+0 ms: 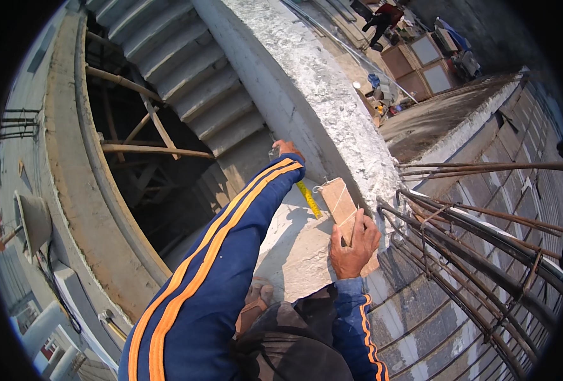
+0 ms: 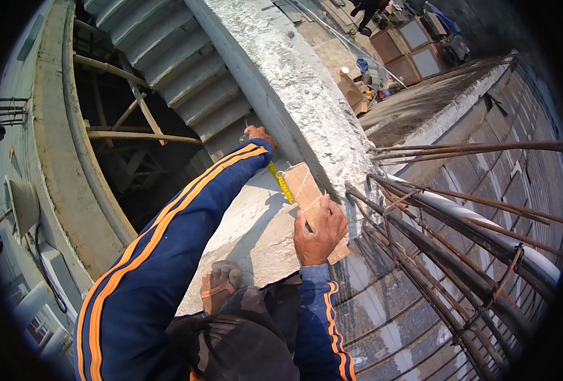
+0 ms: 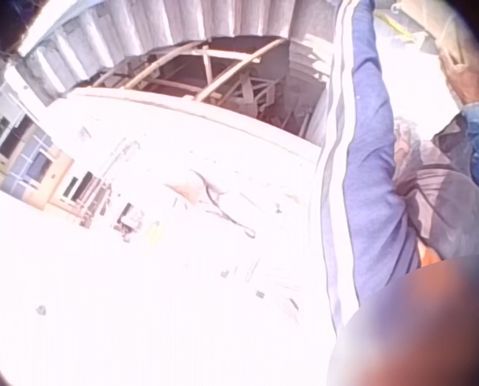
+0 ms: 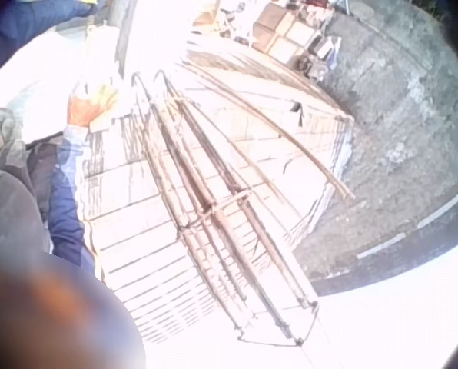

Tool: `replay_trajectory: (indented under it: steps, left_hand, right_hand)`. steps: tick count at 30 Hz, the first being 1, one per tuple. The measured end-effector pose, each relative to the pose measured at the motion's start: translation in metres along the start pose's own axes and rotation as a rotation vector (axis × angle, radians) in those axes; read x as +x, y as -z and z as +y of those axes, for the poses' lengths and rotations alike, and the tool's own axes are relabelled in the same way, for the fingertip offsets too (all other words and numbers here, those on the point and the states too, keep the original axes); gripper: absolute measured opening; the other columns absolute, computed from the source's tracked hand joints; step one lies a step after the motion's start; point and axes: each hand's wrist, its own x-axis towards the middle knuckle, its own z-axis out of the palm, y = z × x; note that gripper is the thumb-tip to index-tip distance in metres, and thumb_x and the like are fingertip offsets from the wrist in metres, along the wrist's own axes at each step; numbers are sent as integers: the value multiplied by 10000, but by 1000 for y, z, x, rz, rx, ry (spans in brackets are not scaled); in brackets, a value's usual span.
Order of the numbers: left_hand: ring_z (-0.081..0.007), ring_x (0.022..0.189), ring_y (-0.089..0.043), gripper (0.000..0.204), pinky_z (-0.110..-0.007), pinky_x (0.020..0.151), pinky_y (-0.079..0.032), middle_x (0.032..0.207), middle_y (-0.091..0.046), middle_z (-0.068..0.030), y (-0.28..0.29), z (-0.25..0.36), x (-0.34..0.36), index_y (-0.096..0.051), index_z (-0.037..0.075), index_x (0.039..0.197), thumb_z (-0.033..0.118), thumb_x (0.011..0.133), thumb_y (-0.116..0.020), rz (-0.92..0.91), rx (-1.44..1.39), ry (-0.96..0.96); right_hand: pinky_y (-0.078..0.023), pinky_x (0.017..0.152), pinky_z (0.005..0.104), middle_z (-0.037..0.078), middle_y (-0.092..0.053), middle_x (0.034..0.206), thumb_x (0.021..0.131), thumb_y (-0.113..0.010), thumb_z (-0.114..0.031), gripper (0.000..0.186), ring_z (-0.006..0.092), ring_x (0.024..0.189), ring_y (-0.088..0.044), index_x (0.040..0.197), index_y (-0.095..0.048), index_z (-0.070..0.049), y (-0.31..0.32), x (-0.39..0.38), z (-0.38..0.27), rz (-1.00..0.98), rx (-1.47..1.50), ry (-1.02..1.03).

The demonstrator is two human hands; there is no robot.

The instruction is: The person uses a hammer to tap a wooden block against a concrete wall, then measures the wall with a tape measure and marks it with a pen. The person repeats the measuring and marking process multiple times.

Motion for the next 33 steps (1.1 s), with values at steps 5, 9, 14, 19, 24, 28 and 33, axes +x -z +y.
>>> replay_trajectory:
  steps: [5,9,14,19,24,28,33]
  left_hand:
    - [-294,1245,-539,304,-682,838,-415,1286,-678,13,-5,2,2,-724,248,1242,304,958,-632,17,32,19]
    - [-287,1239,-542,293,-678,828,-419,1282,-684,19,-11,0,3,-736,251,1219,309,947,-643,58,38,-2]
    - [-284,1234,-546,284,-675,818,-420,1280,-685,23,-13,2,4,-741,246,1206,299,944,-647,98,37,12]
    - [-262,1213,-576,257,-653,868,-438,1255,-686,55,-9,2,1,-716,301,1209,299,964,-638,58,81,21]
    - [-271,1215,-570,252,-655,855,-431,1236,-703,38,-6,1,-2,-740,276,1184,301,950,-650,57,54,15]
    - [-292,1239,-546,270,-671,829,-413,1278,-690,15,-5,0,-3,-743,250,1198,274,950,-640,35,53,-5]
    - [-288,1239,-545,275,-673,842,-411,1285,-687,16,-4,0,-2,-737,249,1214,262,957,-638,29,27,23]
  right_hand:
    - [-371,1014,514,158,-554,1282,786,-787,-207,714,373,1177,-496,1433,-535,-36,0,0,-1,-16,2,-16]
    - [-373,1031,499,179,-548,1265,790,-779,-182,705,371,1177,-495,1429,-538,-9,2,0,-4,-17,-19,-2]
    - [-359,1036,513,178,-539,1274,790,-767,-179,708,375,1188,-485,1436,-530,-13,3,1,-5,-25,-3,-11]
    - [-355,1038,511,177,-538,1275,783,-767,-176,729,374,1191,-484,1449,-516,-20,3,1,-5,-24,-14,-8]
    - [-347,1038,517,167,-534,1282,777,-769,-178,746,370,1192,-481,1459,-505,-32,1,-1,-3,-30,-23,-4]
    - [-339,1038,521,150,-528,1294,776,-776,-198,758,361,1190,-479,1465,-498,-48,1,-1,-1,-33,-15,-6]
    - [-343,1038,519,144,-531,1298,774,-777,-201,744,362,1194,-480,1452,-515,-44,1,-1,-2,-30,-13,-16]
